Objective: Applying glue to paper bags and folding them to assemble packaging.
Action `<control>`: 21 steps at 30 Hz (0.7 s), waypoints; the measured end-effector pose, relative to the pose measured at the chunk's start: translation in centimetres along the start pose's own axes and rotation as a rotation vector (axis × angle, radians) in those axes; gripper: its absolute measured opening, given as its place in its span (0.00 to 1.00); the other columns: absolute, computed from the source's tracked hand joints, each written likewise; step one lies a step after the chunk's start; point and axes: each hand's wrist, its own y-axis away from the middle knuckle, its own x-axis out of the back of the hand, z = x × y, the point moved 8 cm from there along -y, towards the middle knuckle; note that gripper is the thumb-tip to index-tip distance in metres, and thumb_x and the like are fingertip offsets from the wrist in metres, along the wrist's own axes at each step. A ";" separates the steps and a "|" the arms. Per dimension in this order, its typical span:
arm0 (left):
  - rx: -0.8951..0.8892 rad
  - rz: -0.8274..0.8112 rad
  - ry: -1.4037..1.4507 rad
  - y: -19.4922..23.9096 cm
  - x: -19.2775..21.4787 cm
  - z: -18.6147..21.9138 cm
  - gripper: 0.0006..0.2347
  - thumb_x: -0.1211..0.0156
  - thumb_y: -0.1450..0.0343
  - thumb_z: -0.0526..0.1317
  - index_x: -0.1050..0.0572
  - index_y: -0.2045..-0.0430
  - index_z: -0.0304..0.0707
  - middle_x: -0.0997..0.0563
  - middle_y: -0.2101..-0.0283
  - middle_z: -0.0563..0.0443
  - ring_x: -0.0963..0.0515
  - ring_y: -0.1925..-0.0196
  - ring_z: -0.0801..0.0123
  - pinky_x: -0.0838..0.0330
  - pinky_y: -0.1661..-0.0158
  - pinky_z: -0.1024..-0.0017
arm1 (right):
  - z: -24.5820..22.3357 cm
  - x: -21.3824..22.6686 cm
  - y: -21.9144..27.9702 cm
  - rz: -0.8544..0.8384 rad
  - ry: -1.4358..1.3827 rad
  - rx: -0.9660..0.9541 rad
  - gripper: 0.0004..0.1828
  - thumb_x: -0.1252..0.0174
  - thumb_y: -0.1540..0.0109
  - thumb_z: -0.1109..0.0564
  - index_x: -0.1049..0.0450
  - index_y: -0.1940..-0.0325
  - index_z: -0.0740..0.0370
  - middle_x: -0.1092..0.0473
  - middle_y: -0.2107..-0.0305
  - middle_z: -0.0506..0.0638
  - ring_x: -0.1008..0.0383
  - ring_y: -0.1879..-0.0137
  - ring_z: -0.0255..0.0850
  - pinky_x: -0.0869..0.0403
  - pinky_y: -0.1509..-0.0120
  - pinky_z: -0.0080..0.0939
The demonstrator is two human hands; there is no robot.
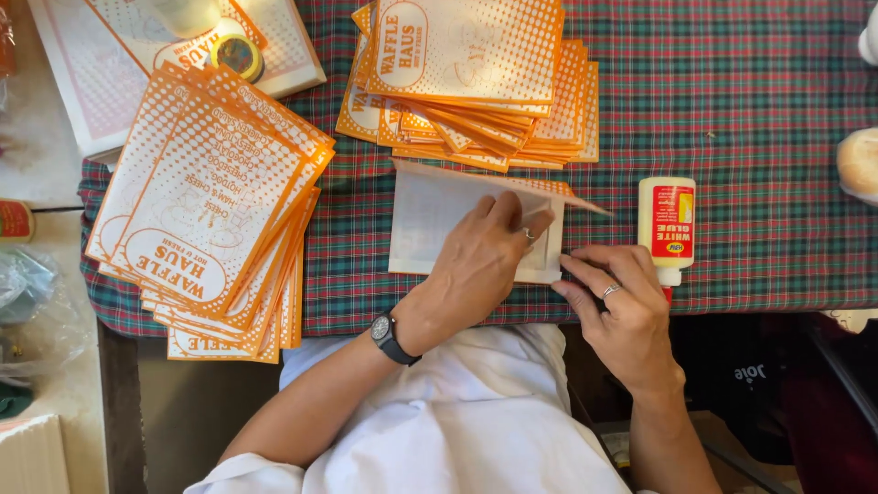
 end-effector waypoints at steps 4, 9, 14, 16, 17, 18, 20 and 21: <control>0.091 -0.164 -0.034 -1.3 1.4 0.3 0.11 0.47 0.26 0.34 0.18 0.54 0.42 0.28 0.63 0.45 0.23 0.65 0.59 0.26 0.67 0.67 | -0.1 -0.2 0.9 0.058 0.010 0.000 0.11 0.29 0.41 0.61 0.17 0.55 0.63 0.24 0.60 0.53 0.25 0.55 0.52 0.23 0.52 0.51; 0.075 -0.099 -0.037 -1.4 0.0 -0.3 0.11 0.43 0.27 0.38 0.19 0.51 0.44 0.29 0.62 0.45 0.21 0.66 0.55 0.23 0.67 0.63 | -0.1 -0.4 1.1 0.080 -0.092 -0.002 0.03 0.31 0.40 0.63 0.17 0.63 0.60 0.23 0.65 0.50 0.24 0.58 0.50 0.23 0.53 0.49; 0.077 -0.039 -0.142 -1.5 -1.2 -0.3 0.21 0.30 0.35 0.51 0.19 0.49 0.49 0.28 0.59 0.46 0.22 0.64 0.56 0.22 0.68 0.61 | -1.1 -0.6 1.3 0.049 -0.150 0.085 0.04 0.35 0.40 0.66 0.18 0.68 0.60 0.22 0.67 0.50 0.23 0.61 0.50 0.23 0.54 0.48; 0.100 -0.175 -0.004 -1.4 -1.3 -0.6 0.32 0.25 0.40 0.56 0.22 0.43 0.43 0.31 0.60 0.48 0.24 0.60 0.54 0.21 0.62 0.60 | -1.2 -0.2 0.5 -0.009 -0.225 0.028 0.05 0.32 0.45 0.69 0.18 0.68 0.63 0.22 0.70 0.55 0.22 0.61 0.52 0.21 0.54 0.51; 0.099 -0.177 -0.004 -1.5 -1.1 -0.6 0.32 0.25 0.40 0.56 0.22 0.43 0.43 0.31 0.60 0.48 0.24 0.60 0.54 0.21 0.62 0.60 | -0.5 0.2 0.3 -0.008 -0.226 0.026 0.05 0.32 0.45 0.69 0.18 0.68 0.63 0.22 0.70 0.55 0.22 0.61 0.52 0.21 0.54 0.51; 0.093 -0.201 -0.012 -1.6 -1.1 -0.5 0.36 0.23 0.44 0.57 0.23 0.42 0.43 0.31 0.59 0.47 0.24 0.59 0.53 0.21 0.61 0.59 | 0.5 0.7 0.2 0.009 -0.221 -0.007 0.04 0.32 0.43 0.67 0.18 0.66 0.62 0.22 0.68 0.53 0.21 0.58 0.53 0.22 0.54 0.52; 0.086 -0.228 -0.017 -1.5 -1.1 -0.5 0.40 0.20 0.48 0.59 0.24 0.40 0.42 0.31 0.59 0.47 0.24 0.58 0.52 0.21 0.60 0.59 | 1.5 0.8 -0.2 0.026 -0.216 -0.045 0.04 0.32 0.41 0.66 0.18 0.64 0.62 0.22 0.65 0.51 0.20 0.56 0.54 0.23 0.54 0.52; 0.082 -0.248 -0.019 -1.5 -1.2 -0.5 0.43 0.19 0.49 0.59 0.25 0.39 0.41 0.32 0.59 0.46 0.24 0.58 0.52 0.21 0.59 0.59 | 1.5 0.7 -0.5 0.043 -0.195 -0.053 0.04 0.31 0.41 0.66 0.18 0.63 0.62 0.22 0.65 0.52 0.20 0.55 0.54 0.23 0.53 0.51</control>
